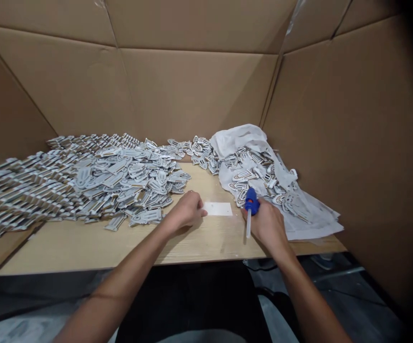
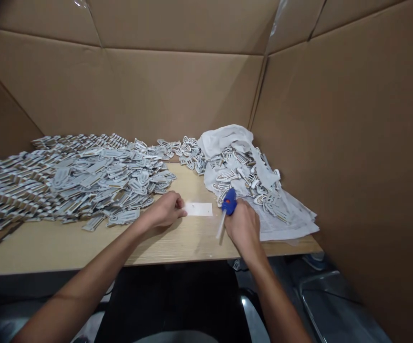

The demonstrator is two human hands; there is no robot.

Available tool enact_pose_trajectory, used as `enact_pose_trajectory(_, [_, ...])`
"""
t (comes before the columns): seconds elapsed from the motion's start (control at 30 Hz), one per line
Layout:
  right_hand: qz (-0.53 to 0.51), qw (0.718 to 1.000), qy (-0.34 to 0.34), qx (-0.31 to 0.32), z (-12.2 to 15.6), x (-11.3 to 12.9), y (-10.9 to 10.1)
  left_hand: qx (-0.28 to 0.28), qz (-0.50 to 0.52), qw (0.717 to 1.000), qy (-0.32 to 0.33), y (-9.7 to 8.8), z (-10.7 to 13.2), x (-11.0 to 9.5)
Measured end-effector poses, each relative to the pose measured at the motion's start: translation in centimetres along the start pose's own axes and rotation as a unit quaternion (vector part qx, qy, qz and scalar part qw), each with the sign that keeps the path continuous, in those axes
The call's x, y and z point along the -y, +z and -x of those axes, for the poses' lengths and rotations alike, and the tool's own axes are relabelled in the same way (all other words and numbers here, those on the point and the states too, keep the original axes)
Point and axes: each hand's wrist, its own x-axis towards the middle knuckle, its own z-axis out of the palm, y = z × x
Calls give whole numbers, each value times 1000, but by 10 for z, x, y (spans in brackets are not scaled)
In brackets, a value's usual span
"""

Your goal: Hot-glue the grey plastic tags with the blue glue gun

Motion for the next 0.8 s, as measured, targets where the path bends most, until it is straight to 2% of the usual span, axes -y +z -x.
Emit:
enact_pose_trajectory(0.1, [-32, 999, 0, -21, 0, -4, -8, -20, 8, 1000, 11, -1, 7, 0])
enact_pose_trajectory(0.3, [-95, 990, -11, -102, -2, -13, -13, -119, 25, 991, 62, -6, 23, -8])
enact_pose_trajectory(0.37, [-109, 985, -19, -132, -3, -15, -10, -147, 82, 983, 76, -6, 27, -13])
enact_pose_trajectory(0.43, [-118, 981, -17, -153, -5, -17, -6, -161, 183, 966, 89, -5, 30, -16])
enact_pose_trajectory(0.53, [-123, 979, -6, -162, -5, -17, -5, -140, 339, 928, 69, 0, 34, -20])
enact_pose_trajectory(0.6, [-136, 976, 0, -172, -5, -16, -7, -119, 399, 908, 43, 3, 36, -21])
enact_pose_trajectory(0.7, [-195, 961, 20, -194, -3, -13, -15, -110, 421, 900, 29, 7, 40, -21])
enact_pose_trajectory(0.8, [-298, 941, 22, -161, 1, -6, -24, -89, 421, 902, 26, 10, 43, -23])
